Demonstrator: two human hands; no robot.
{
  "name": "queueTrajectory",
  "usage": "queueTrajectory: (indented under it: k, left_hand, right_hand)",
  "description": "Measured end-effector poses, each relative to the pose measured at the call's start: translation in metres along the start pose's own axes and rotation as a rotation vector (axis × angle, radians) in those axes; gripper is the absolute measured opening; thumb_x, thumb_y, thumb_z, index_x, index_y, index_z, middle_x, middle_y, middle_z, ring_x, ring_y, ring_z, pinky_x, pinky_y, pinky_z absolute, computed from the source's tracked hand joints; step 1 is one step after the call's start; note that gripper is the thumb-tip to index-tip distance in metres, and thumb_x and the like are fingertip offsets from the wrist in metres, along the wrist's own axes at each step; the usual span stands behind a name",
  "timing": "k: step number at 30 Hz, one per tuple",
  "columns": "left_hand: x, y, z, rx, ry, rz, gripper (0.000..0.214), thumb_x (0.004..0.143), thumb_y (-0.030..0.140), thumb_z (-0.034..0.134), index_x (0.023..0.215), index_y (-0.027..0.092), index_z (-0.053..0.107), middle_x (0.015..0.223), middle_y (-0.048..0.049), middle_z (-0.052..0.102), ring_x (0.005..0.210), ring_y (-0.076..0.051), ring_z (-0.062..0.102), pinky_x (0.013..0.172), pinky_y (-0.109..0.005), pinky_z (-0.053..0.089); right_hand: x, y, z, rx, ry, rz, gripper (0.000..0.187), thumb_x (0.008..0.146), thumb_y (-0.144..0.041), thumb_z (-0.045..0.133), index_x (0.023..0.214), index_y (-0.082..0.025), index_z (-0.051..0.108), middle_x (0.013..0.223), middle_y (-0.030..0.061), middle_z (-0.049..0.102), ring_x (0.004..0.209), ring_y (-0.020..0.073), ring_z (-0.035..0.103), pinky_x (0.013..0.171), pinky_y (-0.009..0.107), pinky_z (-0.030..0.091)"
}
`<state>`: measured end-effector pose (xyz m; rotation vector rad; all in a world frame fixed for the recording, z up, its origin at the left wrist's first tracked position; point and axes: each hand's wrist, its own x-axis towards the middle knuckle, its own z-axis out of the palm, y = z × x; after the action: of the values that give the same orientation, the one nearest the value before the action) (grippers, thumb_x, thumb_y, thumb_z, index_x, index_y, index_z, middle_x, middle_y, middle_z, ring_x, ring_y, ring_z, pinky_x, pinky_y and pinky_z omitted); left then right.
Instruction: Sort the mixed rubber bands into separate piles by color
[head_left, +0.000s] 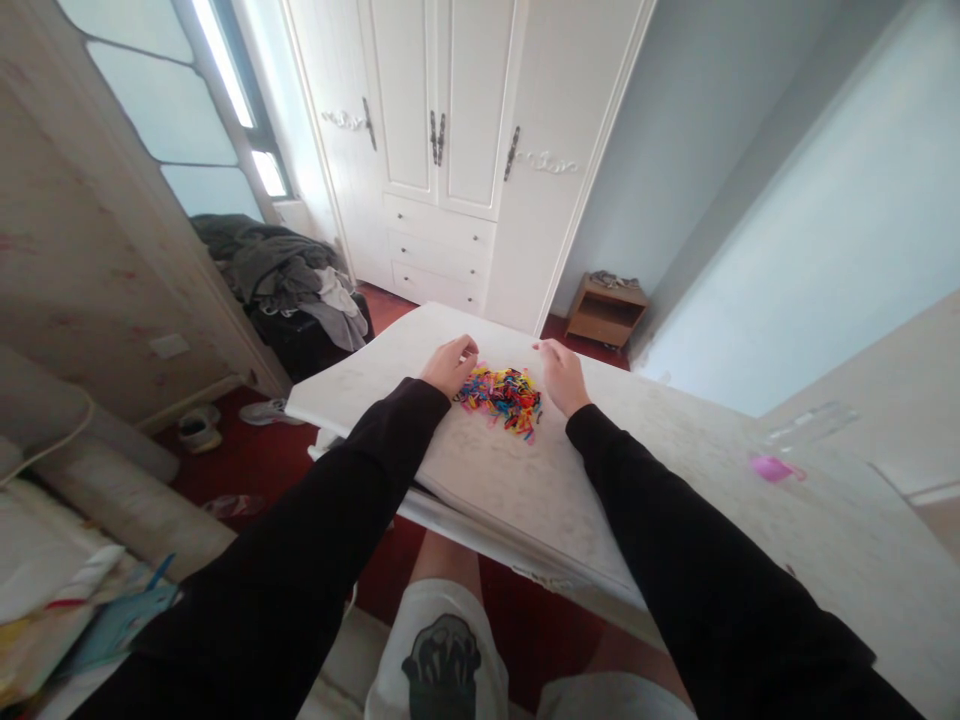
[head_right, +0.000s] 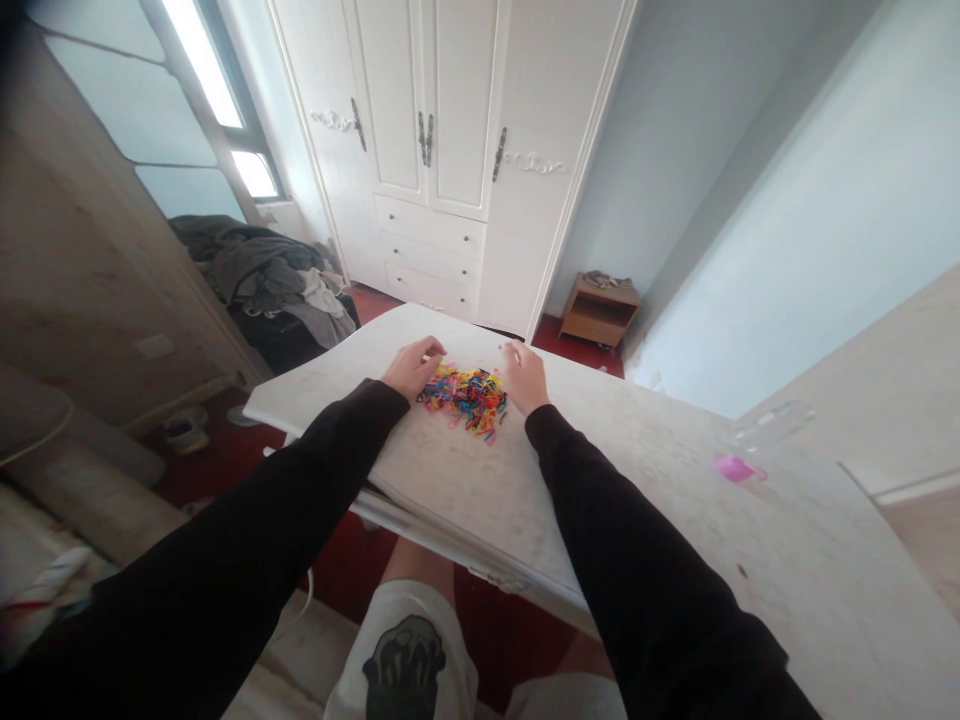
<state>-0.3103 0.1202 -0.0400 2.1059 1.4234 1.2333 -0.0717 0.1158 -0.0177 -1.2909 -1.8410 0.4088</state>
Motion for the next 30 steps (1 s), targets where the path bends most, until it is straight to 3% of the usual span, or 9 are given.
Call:
queueTrajectory:
  k: [2,5,10,14,17,20,25,30]
  left_hand:
    - [0.0,0.0,0.0,-0.009,0.002,0.007,0.015,0.086,0.024,0.05,0.092,0.019,0.062,0.093,-0.0087,0.071,0.09,-0.024,0.067,0.083,-0.037,0.056]
    - [0.0,0.001,0.0,-0.025,0.0,0.003,0.014,0.086,0.025,0.049,0.091,0.019,0.061,0.091,-0.008,0.07,0.088,-0.023,0.066,0.081,-0.036,0.056]
    - [-0.001,0.002,-0.001,-0.018,0.002,-0.005,0.011,0.085,0.027,0.051,0.088,0.02,0.06,0.089,-0.0061,0.07,0.087,-0.022,0.065,0.081,-0.035,0.055]
    - [-0.002,0.003,-0.002,-0.015,0.013,-0.016,0.011,0.085,0.028,0.05,0.086,0.021,0.059,0.087,-0.0056,0.069,0.086,-0.022,0.064,0.08,-0.035,0.054]
    - [-0.001,0.002,-0.002,-0.003,0.009,-0.017,0.012,0.086,0.027,0.049,0.086,0.021,0.059,0.087,-0.0058,0.069,0.084,-0.022,0.064,0.079,-0.035,0.054]
    - [-0.001,0.001,-0.001,0.025,-0.011,0.009,0.013,0.088,0.028,0.049,0.087,0.021,0.06,0.087,-0.0059,0.069,0.085,-0.022,0.064,0.081,-0.036,0.054]
    - [-0.001,-0.002,0.0,0.057,-0.01,0.022,0.015,0.09,0.031,0.048,0.088,0.021,0.06,0.087,-0.0056,0.069,0.085,-0.022,0.063,0.081,-0.035,0.053]
    - [-0.002,-0.001,-0.001,0.051,0.03,0.007,0.012,0.089,0.03,0.049,0.085,0.021,0.057,0.085,-0.0051,0.067,0.083,-0.021,0.062,0.08,-0.035,0.053]
  right_hand:
    - [0.002,0.01,0.0,-0.007,-0.013,0.021,0.04,0.104,-0.047,0.039,0.1,-0.02,0.069,0.106,0.0156,0.076,0.116,0.032,0.066,0.108,0.047,0.047]
    - [-0.003,0.01,0.019,0.008,-0.074,-0.007,0.032,0.104,-0.042,0.045,0.102,-0.022,0.07,0.107,0.0135,0.076,0.118,0.0284,0.066,0.112,0.044,0.045]
    - [-0.009,-0.024,0.054,0.081,-0.11,-0.071,0.036,0.107,-0.04,0.04,0.103,-0.023,0.071,0.108,0.0094,0.077,0.116,0.0237,0.067,0.11,0.038,0.048]
    - [-0.004,-0.041,0.04,0.125,-0.041,-0.093,0.038,0.106,-0.04,0.036,0.1,-0.024,0.07,0.113,0.0065,0.077,0.118,0.0227,0.067,0.108,0.035,0.048]
    - [-0.01,-0.031,0.023,0.099,0.075,-0.011,0.041,0.107,-0.042,0.029,0.11,-0.023,0.065,0.122,0.0104,0.073,0.123,0.0251,0.063,0.11,0.039,0.047]
    - [-0.031,-0.017,0.022,0.043,0.141,0.088,0.04,0.107,-0.041,0.027,0.127,-0.021,0.055,0.131,0.0166,0.066,0.129,0.0305,0.059,0.111,0.05,0.046]
    - [-0.054,-0.018,0.052,-0.023,0.081,0.016,0.023,0.101,-0.027,0.044,0.119,-0.022,0.059,0.148,0.0189,0.051,0.147,0.0353,0.043,0.125,0.053,0.033]
    - [-0.031,-0.031,0.084,-0.02,-0.012,-0.091,0.025,0.104,-0.031,0.04,0.123,-0.022,0.054,0.146,0.0188,0.05,0.148,0.0322,0.04,0.125,0.054,0.031]
